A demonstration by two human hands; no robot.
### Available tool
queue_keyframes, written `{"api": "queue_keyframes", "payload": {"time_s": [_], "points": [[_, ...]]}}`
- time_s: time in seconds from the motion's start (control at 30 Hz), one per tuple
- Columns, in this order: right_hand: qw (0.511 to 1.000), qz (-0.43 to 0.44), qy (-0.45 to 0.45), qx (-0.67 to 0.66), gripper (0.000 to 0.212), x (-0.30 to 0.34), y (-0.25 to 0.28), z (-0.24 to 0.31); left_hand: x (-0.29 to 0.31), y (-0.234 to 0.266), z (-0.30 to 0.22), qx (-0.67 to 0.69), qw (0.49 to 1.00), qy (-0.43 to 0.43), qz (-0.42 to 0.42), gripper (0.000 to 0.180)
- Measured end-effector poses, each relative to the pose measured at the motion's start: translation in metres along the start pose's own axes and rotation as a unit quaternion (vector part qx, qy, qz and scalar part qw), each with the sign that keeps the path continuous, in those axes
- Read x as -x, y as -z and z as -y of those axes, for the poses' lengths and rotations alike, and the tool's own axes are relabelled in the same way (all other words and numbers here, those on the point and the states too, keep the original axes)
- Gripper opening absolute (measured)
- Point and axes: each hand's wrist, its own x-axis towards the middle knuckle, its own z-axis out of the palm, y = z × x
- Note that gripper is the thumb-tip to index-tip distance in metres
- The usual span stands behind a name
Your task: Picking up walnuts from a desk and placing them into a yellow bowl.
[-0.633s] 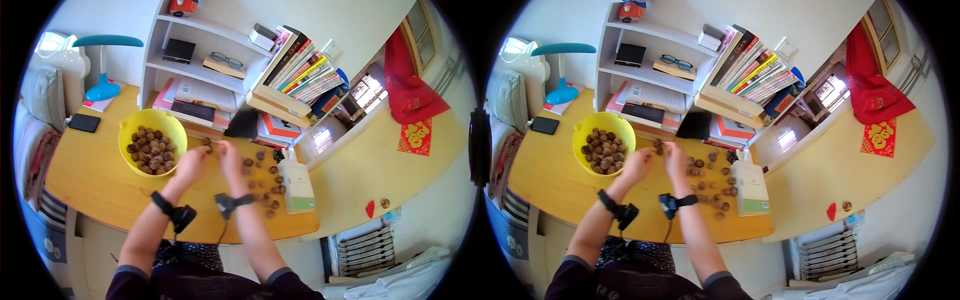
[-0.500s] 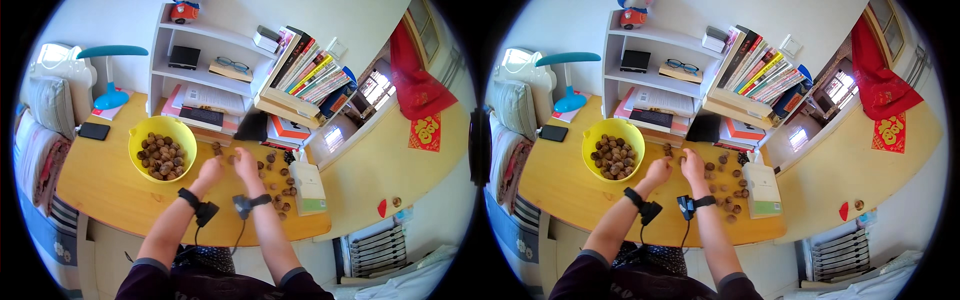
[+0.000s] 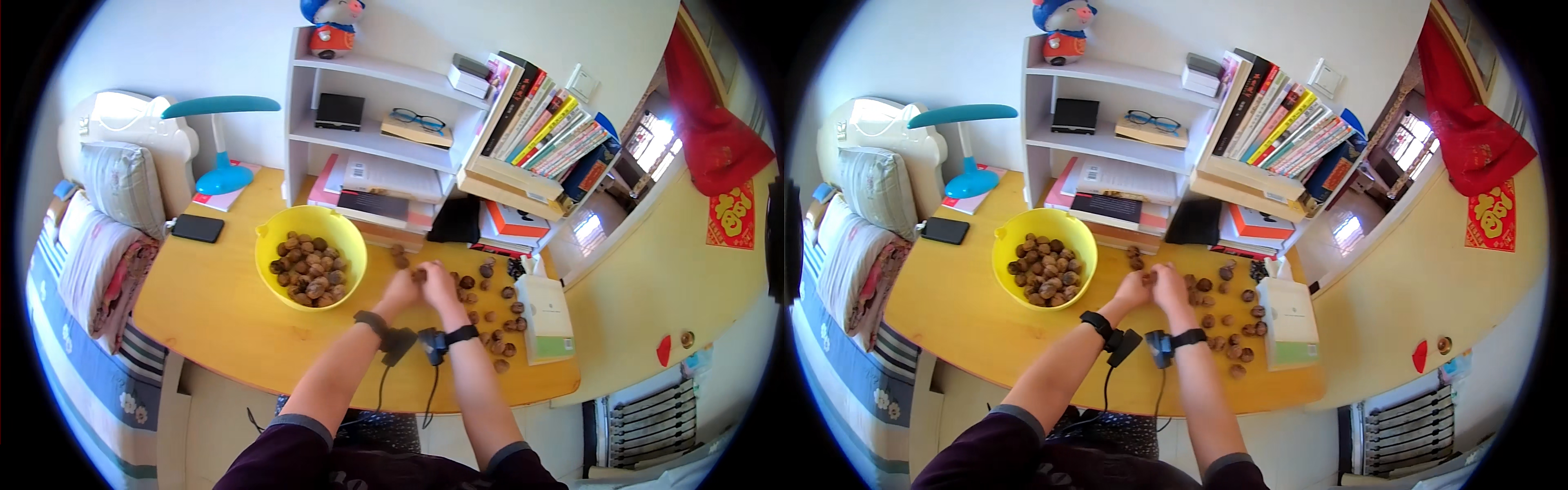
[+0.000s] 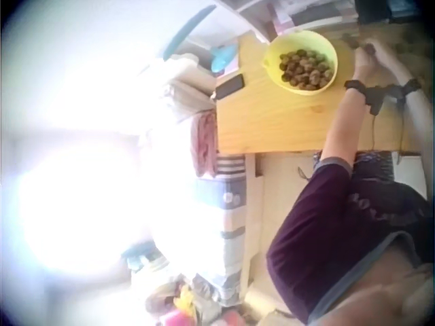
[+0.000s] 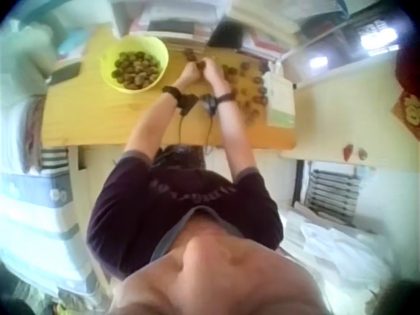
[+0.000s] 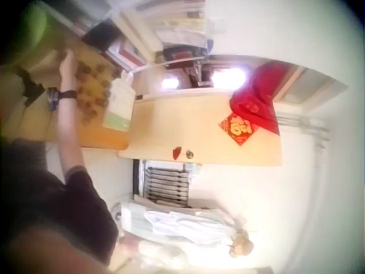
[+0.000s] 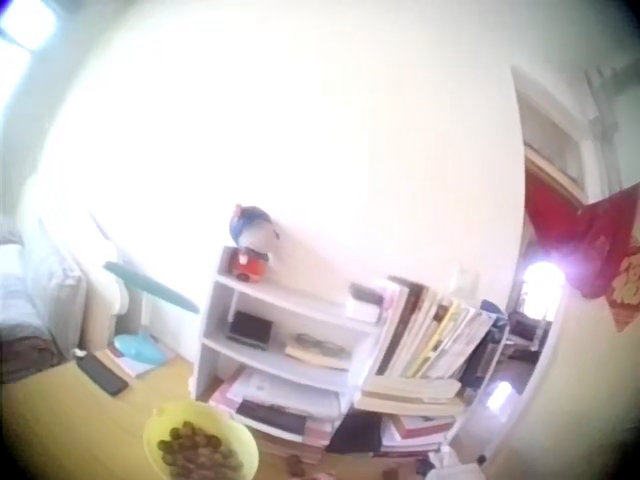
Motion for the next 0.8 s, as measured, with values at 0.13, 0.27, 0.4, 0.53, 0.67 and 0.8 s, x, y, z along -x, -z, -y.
{"api": "queue_keyframes", "payload": {"time_s": [0.13, 0.27, 0.4, 0.53, 0.67, 0.8], "points": [[0.995, -0.060, 0.015, -0.084, 0.026, -0.008, 0.023, 0.016, 0.013, 0.033, -0.050, -0.058, 0.998, -0.013, -0.029, 0.029], [0.968, -0.166, 0.125, -0.143, 0.029, -0.014, 0.059, 0.094, 0.042, 0.104, -0.111, -0.034, 0.985, -0.126, -0.114, 0.025], [0.960, -0.113, 0.191, -0.172, 0.032, -0.011, 0.049, 0.165, 0.074, 0.177, -0.114, -0.172, 0.967, -0.116, -0.145, 0.026], [0.952, -0.051, 0.197, -0.230, 0.035, -0.019, -0.021, 0.186, 0.086, 0.221, -0.071, -0.257, 0.948, -0.121, -0.143, 0.028], [0.966, -0.002, 0.165, -0.197, 0.017, -0.015, -0.064, 0.207, 0.093, 0.242, -0.050, -0.375, 0.920, -0.031, -0.113, 0.028], [0.971, 0.039, 0.185, -0.147, 0.009, -0.011, -0.080, 0.203, 0.087, 0.239, -0.039, -0.498, 0.865, 0.049, -0.031, 0.018]]}}
